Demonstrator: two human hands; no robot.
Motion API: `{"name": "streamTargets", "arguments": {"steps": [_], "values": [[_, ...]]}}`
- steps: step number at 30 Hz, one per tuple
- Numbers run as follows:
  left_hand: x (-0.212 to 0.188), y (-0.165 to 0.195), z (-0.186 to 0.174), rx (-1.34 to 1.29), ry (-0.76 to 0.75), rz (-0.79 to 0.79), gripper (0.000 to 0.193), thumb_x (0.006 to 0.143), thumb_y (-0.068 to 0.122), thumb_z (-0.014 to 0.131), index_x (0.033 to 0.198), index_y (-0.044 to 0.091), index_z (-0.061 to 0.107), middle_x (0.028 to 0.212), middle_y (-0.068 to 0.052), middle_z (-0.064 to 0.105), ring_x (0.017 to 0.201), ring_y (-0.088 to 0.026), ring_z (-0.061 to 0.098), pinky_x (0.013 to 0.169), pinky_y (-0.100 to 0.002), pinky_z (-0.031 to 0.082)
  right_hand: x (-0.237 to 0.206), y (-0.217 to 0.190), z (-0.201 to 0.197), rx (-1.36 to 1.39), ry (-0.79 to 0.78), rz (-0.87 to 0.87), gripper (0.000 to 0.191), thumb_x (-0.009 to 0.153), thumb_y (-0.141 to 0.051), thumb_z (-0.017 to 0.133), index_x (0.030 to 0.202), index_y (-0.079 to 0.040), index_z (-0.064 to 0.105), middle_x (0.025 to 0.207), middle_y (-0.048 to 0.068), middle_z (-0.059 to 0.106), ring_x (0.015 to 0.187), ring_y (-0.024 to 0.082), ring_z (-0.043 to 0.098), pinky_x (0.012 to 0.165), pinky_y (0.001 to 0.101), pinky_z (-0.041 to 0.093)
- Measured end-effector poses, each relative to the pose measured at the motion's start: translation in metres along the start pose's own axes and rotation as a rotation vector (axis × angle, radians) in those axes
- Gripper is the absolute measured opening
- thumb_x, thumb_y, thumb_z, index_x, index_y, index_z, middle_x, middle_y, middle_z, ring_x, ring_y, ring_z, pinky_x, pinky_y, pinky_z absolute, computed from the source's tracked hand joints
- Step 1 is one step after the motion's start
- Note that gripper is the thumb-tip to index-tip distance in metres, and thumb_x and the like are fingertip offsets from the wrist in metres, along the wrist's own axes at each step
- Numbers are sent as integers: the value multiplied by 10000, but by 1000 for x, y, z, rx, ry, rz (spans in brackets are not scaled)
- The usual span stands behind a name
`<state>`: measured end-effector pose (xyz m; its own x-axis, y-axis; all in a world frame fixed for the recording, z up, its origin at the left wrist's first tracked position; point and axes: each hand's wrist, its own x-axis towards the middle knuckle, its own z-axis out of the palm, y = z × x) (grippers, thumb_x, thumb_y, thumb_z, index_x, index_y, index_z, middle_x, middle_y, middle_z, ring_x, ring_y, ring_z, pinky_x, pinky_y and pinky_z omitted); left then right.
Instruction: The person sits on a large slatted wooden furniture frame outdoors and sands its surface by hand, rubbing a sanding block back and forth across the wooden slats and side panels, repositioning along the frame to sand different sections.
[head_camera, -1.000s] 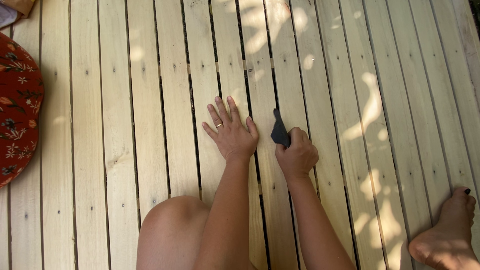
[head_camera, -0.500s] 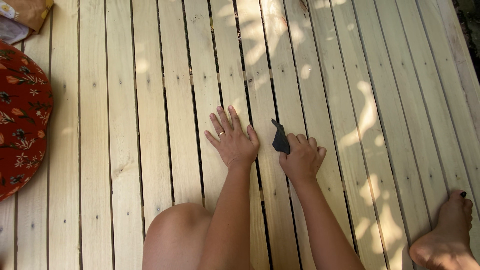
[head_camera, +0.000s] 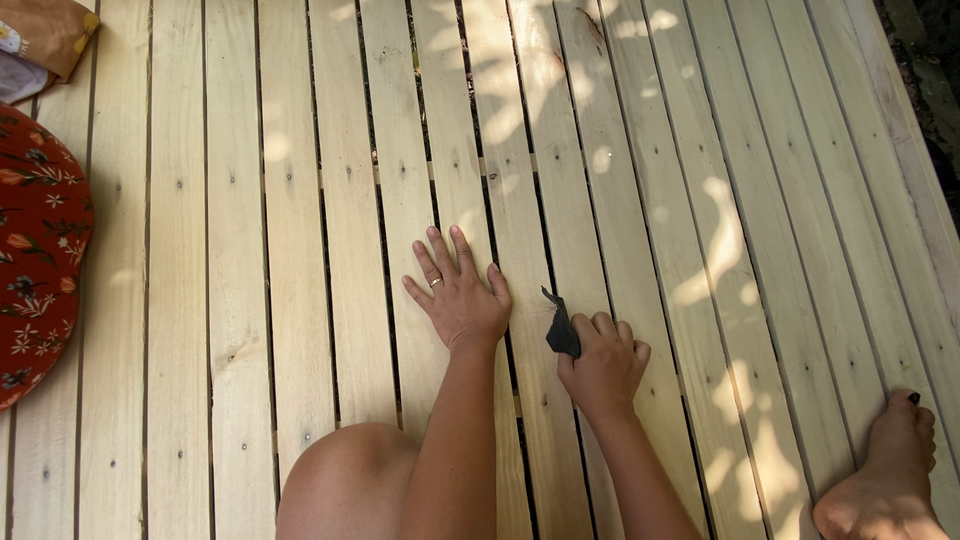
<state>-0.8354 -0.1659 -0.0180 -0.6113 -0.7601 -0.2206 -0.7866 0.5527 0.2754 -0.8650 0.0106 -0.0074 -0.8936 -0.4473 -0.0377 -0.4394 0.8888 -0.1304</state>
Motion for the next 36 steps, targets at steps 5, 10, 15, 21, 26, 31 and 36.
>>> {"name": "streamTargets", "arguments": {"steps": [5, 10, 15, 21, 26, 31, 36], "values": [[0, 0, 1, -8, -21, -13, 802, 956, 464, 381, 1645, 187, 79, 1720, -92, -30, 1571, -312, -87, 1211, -634, -26, 14, 2, 17, 47, 44, 6, 336, 740, -234, 773, 1072, -205, 727, 1005, -19, 626, 997, 226, 560, 825, 438, 334], [0, 0, -2, -15, 14, -6, 805, 948, 462, 401, 1637, 187, 91, 1716, -86, -18, 1570, -307, -71, 1208, -635, -25, 131, -22, 24, 48, 75, -4, 285, 778, -258, 773, 1056, -209, 742, 1027, 29, 617, 1028, 253, 556, 841, 452, 337], [-1, 0, -2, -30, 11, -8, 804, 950, 466, 407, 1641, 188, 105, 1722, -88, -10, 1578, -315, -63, 1214, -634, -26, 99, -20, -6, 15, 14, -104, 271, 783, -272, 773, 1042, -197, 745, 1029, 24, 604, 1050, 241, 559, 855, 444, 351], [0, -1, 2, -2, 6, -4, 800, 955, 462, 398, 1641, 185, 94, 1718, -96, -15, 1572, -317, -73, 1208, -643, -24, -22, 27, -1, 89, -19, -94, 321, 743, -227, 759, 1055, -153, 741, 969, 1, 602, 985, 222, 582, 833, 448, 381], [1, -2, 3, 10, 10, 9, 789, 961, 469, 367, 1636, 185, 70, 1711, -91, -35, 1565, -304, -92, 1203, -640, -27, -28, 82, -33, 185, 155, 183, 191, 886, -238, 765, 917, -56, 715, 904, 59, 621, 966, 273, 633, 804, 456, 497], [1, -2, 2, 30, -22, -4, 787, 968, 476, 346, 1645, 191, 61, 1719, -91, -43, 1570, -307, -96, 1211, -638, -28, -7, 110, -59, 1043, 86, 467, 410, 826, -317, 845, 1068, -19, 702, 855, 7, 748, 775, 170, 741, 686, 350, 596], [0, -2, 3, 28, -9, -4, 788, 961, 479, 350, 1641, 193, 71, 1717, -85, -35, 1568, -302, -88, 1212, -633, -30, -12, 72, -29, 676, 85, 434, 698, 718, -310, 920, 1250, 32, 627, 1207, 231, 611, 1018, 307, 630, 843, 441, 542]]}}
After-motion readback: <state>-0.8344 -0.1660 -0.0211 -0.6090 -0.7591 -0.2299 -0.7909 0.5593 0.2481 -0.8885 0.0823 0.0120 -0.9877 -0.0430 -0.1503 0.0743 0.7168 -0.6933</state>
